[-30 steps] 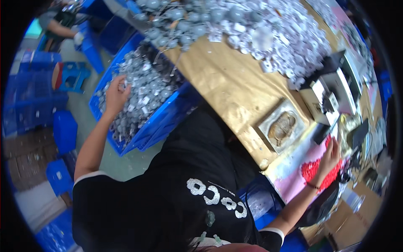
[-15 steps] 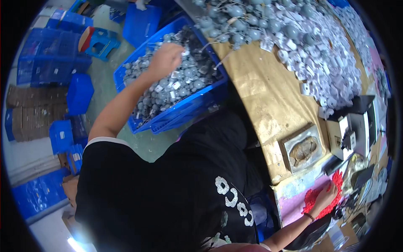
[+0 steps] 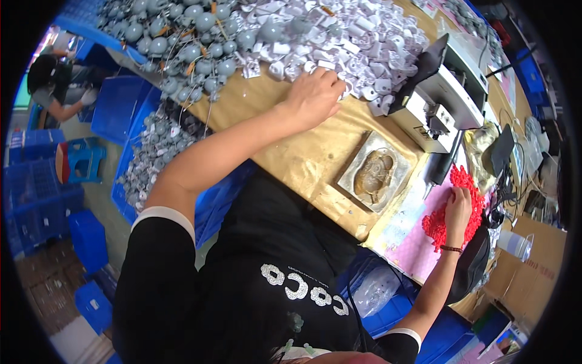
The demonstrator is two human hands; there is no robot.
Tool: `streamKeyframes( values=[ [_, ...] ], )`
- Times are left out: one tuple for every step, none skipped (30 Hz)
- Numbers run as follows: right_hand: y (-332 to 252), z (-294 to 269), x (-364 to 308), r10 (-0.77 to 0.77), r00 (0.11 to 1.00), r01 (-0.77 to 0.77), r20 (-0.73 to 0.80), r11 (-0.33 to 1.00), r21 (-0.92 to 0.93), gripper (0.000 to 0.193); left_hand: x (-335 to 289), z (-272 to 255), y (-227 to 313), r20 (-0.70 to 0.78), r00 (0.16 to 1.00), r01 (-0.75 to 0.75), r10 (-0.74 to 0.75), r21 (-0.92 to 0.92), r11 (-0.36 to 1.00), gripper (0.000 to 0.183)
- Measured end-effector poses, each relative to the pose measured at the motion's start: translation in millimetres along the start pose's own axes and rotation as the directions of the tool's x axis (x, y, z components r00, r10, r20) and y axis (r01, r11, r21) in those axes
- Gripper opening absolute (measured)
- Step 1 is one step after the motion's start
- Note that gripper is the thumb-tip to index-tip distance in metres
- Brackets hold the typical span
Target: Assembling small plastic toy components using a handheld electric tool at a factory workbench.
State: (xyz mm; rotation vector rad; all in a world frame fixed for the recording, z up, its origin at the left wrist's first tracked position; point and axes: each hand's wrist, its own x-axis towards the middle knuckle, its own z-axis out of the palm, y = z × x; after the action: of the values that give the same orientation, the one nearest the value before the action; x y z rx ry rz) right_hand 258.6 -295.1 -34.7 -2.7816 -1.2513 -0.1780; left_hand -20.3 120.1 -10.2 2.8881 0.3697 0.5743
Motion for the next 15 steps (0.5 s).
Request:
streamKeyframes(
  values=[
    [-4,-1,-1,-0.006,1.0,0.006,-0.008,1.0,-0.012,0.014,4,7,0,0.012,1.0,0.026,-0.026,-0.025,0.999,0.039],
    [-8,-4,-1,-0.008,1.0,0.008,-0.007,1.0,-0.028,0.013,5,11,1,0.0,0.999,0.032,-0.032,-0.022,0.999,0.039],
    [-10,-4,-4,-0.011,1.0,0.01,-0.009,1.0,-0.028,0.013,2,11,5,-0.008,0.999,0.037,-0.037,-0.021,0.999,0.039],
    [-11,-5,-4,-0.015,1.0,0.015,-0.015,0.999,-0.029,0.012,0,11,7,-0.015,0.999,0.043,-0.043,-0.019,0.999,0.039],
    [-11,-5,-4,-0.026,0.999,0.025,-0.03,1.0,-0.017,0.013,-3,14,4,-0.038,0.999,0.032,-0.034,-0.05,0.998,0.041],
    [-11,-5,-4,-0.031,0.999,0.031,-0.029,0.999,-0.007,0.013,-7,13,3,-0.026,0.996,0.078,-0.082,-0.131,0.988,0.043],
    [-11,-6,-4,-0.036,0.999,0.036,-0.028,0.999,0.003,0.014,-11,11,5,-0.011,0.991,0.125,-0.13,-0.211,0.969,0.044],
    [-10,-6,-4,-0.04,0.999,0.041,-0.03,0.999,0.011,0.015,-14,10,5,0.008,0.984,0.171,-0.177,-0.288,0.942,0.045],
    [-12,-8,-4,-0.036,0.999,0.036,-0.024,0.999,0.021,0.015,-17,9,4,-0.005,0.981,0.178,-0.192,-0.355,0.918,0.045],
    [-12,-9,-4,-0.029,0.999,0.029,-0.015,0.999,0.021,0.015,-19,6,3,0.041,0.979,0.2,-0.2,-0.39,0.899,0.043],
    [-13,-9,-3,-0.023,1.0,0.023,-0.006,1.0,0.021,0.015,-20,2,2,0.087,0.974,0.224,-0.207,-0.423,0.878,0.042],
    [-12,-9,-3,-0.013,1.0,0.013,0.006,1.0,0.009,0.015,-23,-2,2,0.135,0.968,0.25,-0.211,-0.454,0.855,0.04],
    [-11,-8,-2,-0.019,1.0,0.019,0.0,1.0,-0.003,0.016,-27,-4,4,0.118,0.979,0.202,-0.166,-0.457,0.866,0.039],
    [-10,-8,-1,-0.024,1.0,0.024,-0.008,1.0,-0.015,0.016,-33,-4,6,0.102,0.988,0.153,-0.12,-0.459,0.875,0.037],
    [-9,-8,-2,-0.044,0.999,0.043,-0.03,0.999,-0.03,0.017,-39,-3,8,0.088,0.993,0.107,-0.074,-0.464,0.879,0.035]
  ],
)
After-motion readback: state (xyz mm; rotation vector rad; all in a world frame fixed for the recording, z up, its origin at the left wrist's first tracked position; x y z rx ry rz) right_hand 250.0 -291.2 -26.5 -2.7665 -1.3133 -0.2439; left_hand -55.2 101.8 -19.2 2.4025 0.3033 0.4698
